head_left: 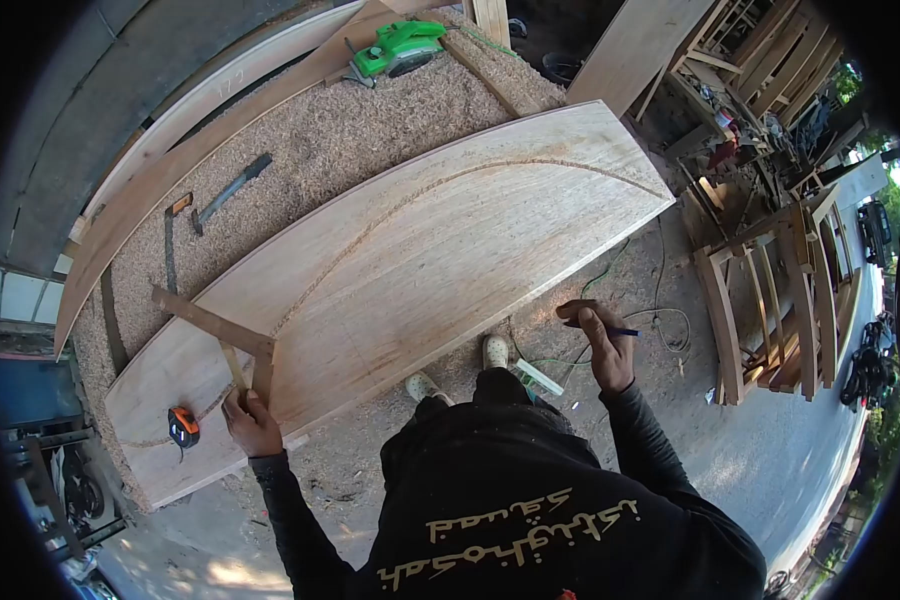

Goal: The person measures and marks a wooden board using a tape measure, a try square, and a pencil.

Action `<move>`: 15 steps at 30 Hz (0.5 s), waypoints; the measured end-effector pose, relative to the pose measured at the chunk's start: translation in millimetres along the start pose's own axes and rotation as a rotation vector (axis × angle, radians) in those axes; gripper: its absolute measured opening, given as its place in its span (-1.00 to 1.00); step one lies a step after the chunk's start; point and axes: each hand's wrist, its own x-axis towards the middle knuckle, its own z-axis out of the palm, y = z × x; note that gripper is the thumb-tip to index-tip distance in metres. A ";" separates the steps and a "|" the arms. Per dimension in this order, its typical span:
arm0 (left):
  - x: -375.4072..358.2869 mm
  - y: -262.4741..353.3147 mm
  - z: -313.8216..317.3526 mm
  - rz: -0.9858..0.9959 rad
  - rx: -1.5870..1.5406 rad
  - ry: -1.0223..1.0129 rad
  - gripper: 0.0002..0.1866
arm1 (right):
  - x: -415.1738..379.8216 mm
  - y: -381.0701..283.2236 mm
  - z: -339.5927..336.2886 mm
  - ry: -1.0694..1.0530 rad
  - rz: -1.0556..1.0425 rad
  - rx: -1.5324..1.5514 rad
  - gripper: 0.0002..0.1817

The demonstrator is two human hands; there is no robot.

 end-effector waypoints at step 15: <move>-107.1 408.0 140.7 0.341 -0.376 -0.598 -0.40 | 42.2 91.7 -56.9 -0.086 0.564 0.381 -0.66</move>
